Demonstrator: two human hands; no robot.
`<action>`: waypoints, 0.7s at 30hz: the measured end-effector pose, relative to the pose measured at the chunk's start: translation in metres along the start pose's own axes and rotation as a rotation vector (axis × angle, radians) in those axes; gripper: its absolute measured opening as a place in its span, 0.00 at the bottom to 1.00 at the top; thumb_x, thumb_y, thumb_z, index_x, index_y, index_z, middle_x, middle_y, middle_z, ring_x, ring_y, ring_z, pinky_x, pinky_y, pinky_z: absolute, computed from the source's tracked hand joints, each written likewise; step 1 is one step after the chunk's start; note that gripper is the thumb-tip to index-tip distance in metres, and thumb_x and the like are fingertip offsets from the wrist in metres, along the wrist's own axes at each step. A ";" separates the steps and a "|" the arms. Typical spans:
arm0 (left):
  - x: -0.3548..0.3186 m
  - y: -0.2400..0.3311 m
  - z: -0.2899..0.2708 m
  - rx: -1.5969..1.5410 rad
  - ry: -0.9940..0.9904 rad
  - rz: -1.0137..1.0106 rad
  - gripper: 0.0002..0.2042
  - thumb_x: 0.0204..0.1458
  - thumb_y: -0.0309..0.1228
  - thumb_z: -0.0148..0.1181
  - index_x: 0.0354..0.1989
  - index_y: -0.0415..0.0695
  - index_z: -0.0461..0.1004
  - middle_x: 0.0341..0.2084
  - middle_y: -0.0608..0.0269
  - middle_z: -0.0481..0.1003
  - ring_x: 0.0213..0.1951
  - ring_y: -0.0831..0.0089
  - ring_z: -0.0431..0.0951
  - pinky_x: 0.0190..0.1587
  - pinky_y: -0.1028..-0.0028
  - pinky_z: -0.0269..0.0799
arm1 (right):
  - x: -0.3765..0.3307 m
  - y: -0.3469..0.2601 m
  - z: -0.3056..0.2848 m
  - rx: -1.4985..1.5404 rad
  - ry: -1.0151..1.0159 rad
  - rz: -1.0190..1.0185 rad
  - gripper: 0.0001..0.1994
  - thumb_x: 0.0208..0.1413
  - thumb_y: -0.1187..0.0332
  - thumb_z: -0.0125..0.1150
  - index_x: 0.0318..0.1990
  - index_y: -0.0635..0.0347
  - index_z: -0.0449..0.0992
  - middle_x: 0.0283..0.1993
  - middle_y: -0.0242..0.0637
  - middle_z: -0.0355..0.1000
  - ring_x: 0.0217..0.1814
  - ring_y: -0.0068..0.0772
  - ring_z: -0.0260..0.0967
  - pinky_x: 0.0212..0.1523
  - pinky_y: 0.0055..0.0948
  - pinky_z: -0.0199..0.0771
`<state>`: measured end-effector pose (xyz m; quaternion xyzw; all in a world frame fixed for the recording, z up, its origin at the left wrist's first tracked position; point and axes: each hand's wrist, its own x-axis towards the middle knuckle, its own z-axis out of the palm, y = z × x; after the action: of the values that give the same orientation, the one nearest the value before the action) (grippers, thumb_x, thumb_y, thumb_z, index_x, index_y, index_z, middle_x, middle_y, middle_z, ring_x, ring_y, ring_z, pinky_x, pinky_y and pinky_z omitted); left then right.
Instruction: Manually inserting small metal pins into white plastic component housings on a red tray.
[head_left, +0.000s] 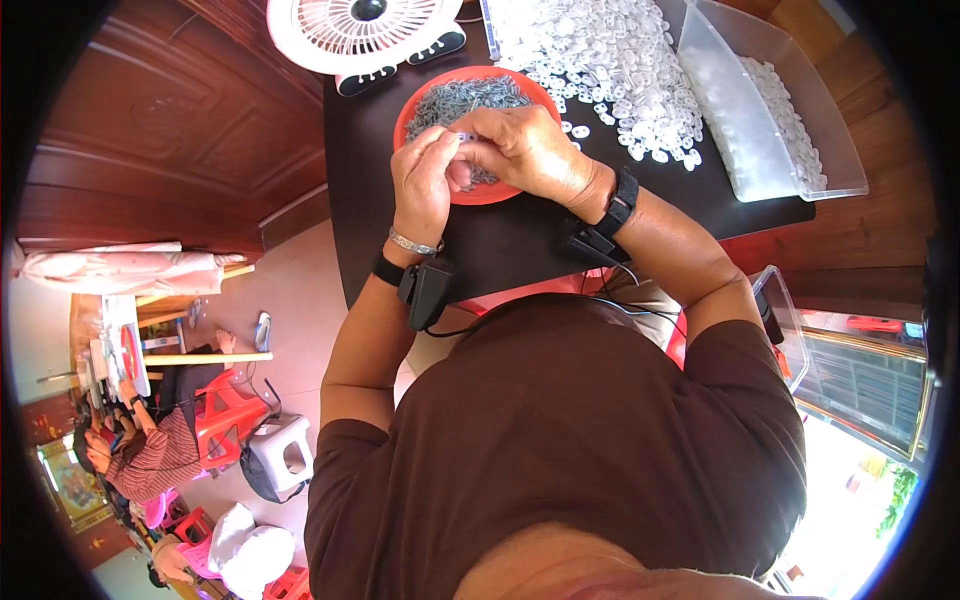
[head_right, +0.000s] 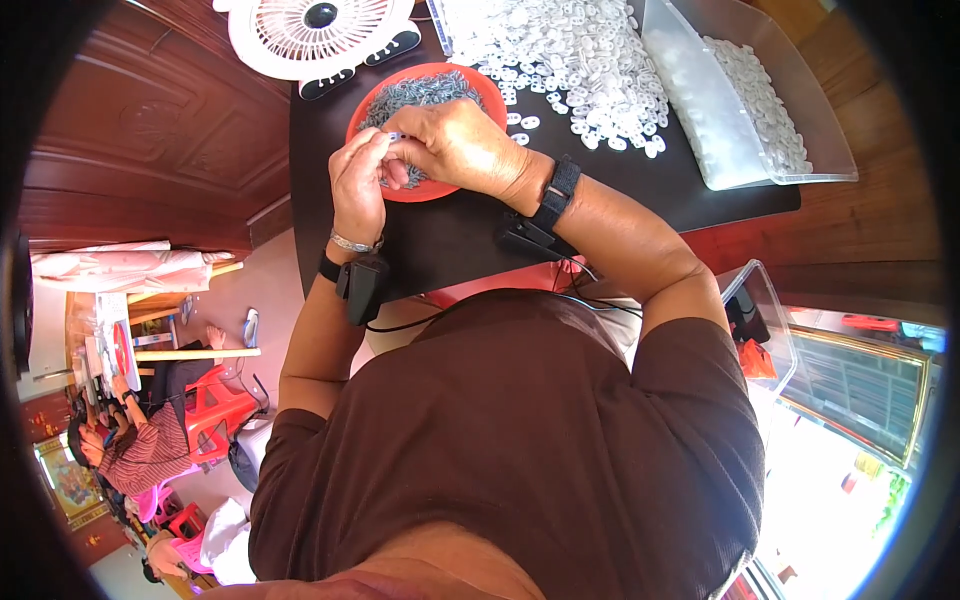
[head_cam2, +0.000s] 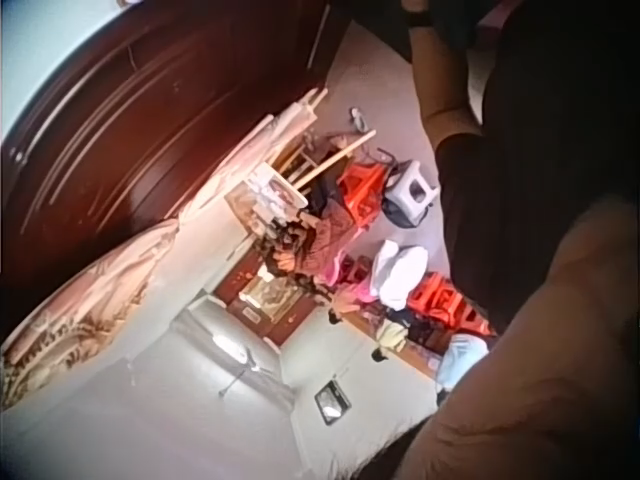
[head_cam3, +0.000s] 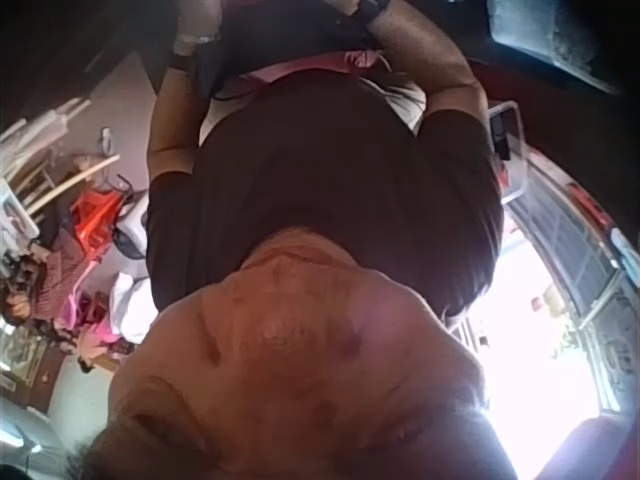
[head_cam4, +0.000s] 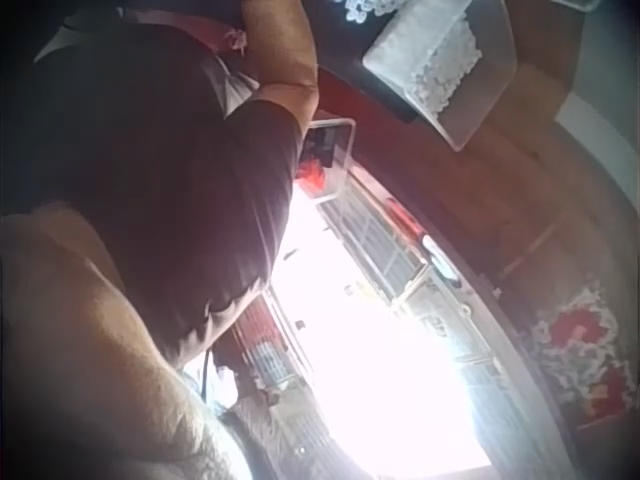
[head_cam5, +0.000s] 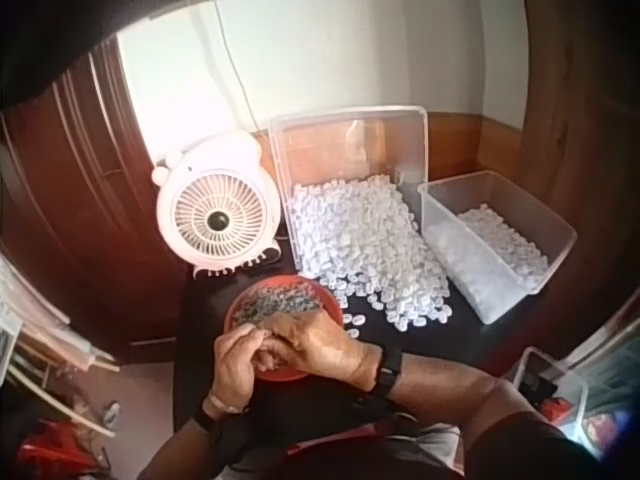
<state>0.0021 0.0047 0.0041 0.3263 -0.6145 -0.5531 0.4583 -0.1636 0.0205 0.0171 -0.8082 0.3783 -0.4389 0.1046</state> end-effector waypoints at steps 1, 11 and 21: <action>0.000 0.000 0.001 0.021 0.033 0.015 0.14 0.58 0.34 0.46 0.28 0.36 0.72 0.16 0.66 0.69 0.18 0.80 0.68 0.21 0.82 0.61 | 0.001 -0.001 0.000 0.045 0.005 0.037 0.12 0.47 0.68 0.66 0.40 0.59 0.75 0.29 0.38 0.76 0.31 0.37 0.76 0.31 0.27 0.74; 0.003 -0.003 0.003 0.029 0.056 0.059 0.12 0.58 0.32 0.49 0.27 0.38 0.72 0.14 0.71 0.66 0.18 0.85 0.63 0.20 0.82 0.57 | 0.002 0.005 -0.003 0.153 0.036 0.016 0.15 0.45 0.70 0.68 0.42 0.63 0.76 0.37 0.39 0.77 0.37 0.32 0.76 0.37 0.25 0.75; 0.004 -0.001 -0.001 0.036 0.094 0.116 0.11 0.56 0.30 0.49 0.24 0.39 0.71 0.15 0.71 0.66 0.17 0.84 0.63 0.20 0.83 0.56 | 0.020 -0.016 -0.067 -0.124 0.394 0.095 0.15 0.45 0.60 0.69 0.38 0.56 0.78 0.25 0.42 0.74 0.24 0.36 0.74 0.26 0.28 0.73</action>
<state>0.0014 0.0011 0.0043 0.3239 -0.6201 -0.4986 0.5118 -0.2011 0.0282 0.0774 -0.6930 0.4555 -0.5588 -0.0006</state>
